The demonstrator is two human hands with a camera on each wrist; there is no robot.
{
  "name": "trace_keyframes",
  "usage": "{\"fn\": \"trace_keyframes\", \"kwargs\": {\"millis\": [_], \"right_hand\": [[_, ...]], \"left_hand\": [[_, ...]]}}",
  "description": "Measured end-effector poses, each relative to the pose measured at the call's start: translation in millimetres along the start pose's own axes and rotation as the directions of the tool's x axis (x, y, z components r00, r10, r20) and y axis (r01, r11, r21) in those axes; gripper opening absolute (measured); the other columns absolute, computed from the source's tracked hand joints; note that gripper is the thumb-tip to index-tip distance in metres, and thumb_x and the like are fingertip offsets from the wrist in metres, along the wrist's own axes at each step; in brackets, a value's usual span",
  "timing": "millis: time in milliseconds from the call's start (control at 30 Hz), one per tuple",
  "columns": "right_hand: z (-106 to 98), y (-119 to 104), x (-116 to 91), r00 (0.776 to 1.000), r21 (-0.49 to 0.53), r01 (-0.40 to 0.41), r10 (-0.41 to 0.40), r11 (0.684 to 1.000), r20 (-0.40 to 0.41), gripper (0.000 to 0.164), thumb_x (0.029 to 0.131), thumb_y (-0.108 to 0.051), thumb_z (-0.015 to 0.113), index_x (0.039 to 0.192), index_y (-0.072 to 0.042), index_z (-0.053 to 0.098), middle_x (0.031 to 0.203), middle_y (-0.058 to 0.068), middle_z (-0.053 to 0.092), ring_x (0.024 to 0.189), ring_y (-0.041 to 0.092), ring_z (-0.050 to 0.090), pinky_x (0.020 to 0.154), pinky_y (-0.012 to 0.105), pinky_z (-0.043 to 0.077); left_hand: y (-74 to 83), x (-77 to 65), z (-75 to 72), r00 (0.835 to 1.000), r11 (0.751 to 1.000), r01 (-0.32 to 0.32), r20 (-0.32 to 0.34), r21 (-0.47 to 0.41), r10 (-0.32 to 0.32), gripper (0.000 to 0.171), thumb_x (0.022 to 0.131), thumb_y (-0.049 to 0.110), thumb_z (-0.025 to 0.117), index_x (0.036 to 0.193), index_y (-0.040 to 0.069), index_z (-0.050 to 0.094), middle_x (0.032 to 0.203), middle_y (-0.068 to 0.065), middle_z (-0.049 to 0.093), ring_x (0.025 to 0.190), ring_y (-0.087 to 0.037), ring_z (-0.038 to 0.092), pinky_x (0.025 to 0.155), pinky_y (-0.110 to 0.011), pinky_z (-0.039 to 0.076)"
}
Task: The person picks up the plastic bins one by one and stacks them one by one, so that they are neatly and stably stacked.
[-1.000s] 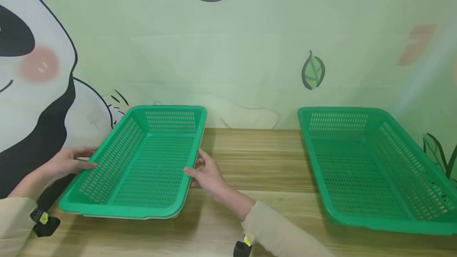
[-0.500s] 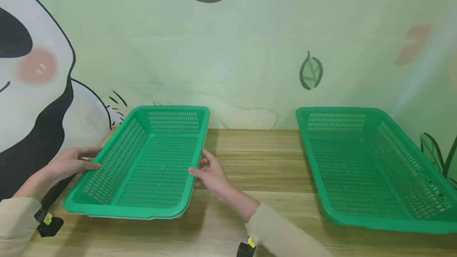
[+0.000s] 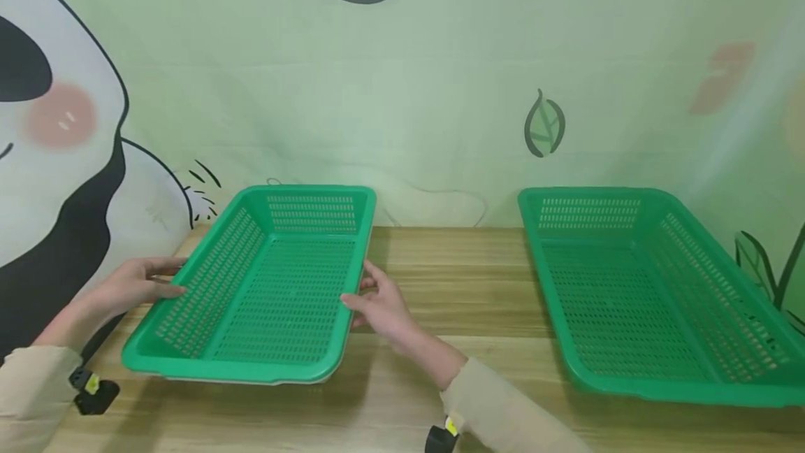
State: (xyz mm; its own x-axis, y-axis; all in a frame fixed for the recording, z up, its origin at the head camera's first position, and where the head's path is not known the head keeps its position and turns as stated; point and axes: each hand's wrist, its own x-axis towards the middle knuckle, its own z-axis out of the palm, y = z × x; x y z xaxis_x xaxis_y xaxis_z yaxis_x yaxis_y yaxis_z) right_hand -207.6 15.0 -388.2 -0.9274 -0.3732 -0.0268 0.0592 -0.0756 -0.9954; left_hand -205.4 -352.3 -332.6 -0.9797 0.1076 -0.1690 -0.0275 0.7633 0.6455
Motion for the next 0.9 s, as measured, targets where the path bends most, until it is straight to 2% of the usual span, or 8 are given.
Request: {"fn": "trace_keyframes", "kwargs": {"millis": [200,467,900], "right_hand": [[-4.9,1.0,-0.9,1.000,0.000,0.001,-0.001,1.000,-0.005,0.068,0.083,0.001,0.057,0.142,-0.003,0.024,0.105,0.015,0.045,0.073,0.012,0.057,0.060,0.026,0.051],[-11.6,1.4,-4.1,0.999,-0.002,-0.012,0.012,1.000,-0.037,0.069,0.083,0.001,0.058,0.142,-0.003,0.024,0.104,0.015,0.045,0.072,0.012,0.057,0.060,0.025,0.051],[-25.5,-0.2,-9.3,0.998,-0.006,-0.006,0.005,1.000,-0.057,0.068,0.082,0.002,0.058,0.142,-0.002,0.025,0.104,0.014,0.046,0.073,0.011,0.058,0.062,0.029,0.051]], "left_hand": [[7.3,0.7,3.9,1.000,1.000,0.020,0.012,-0.022,-0.020,0.061,0.084,0.008,0.059,0.132,-0.016,0.030,0.126,-0.035,0.040,0.100,-0.032,0.055,0.079,-0.038,0.051],[13.7,1.1,7.5,1.000,1.000,-0.019,0.025,-0.010,0.019,0.059,0.085,0.008,0.058,0.132,-0.016,0.031,0.126,-0.035,0.041,0.100,-0.033,0.056,0.079,-0.040,0.051],[25.1,4.0,15.4,0.999,0.999,-0.026,0.035,-0.038,0.028,0.058,0.086,0.009,0.058,0.133,-0.013,0.032,0.128,-0.033,0.041,0.101,-0.031,0.056,0.081,-0.039,0.051]]}}
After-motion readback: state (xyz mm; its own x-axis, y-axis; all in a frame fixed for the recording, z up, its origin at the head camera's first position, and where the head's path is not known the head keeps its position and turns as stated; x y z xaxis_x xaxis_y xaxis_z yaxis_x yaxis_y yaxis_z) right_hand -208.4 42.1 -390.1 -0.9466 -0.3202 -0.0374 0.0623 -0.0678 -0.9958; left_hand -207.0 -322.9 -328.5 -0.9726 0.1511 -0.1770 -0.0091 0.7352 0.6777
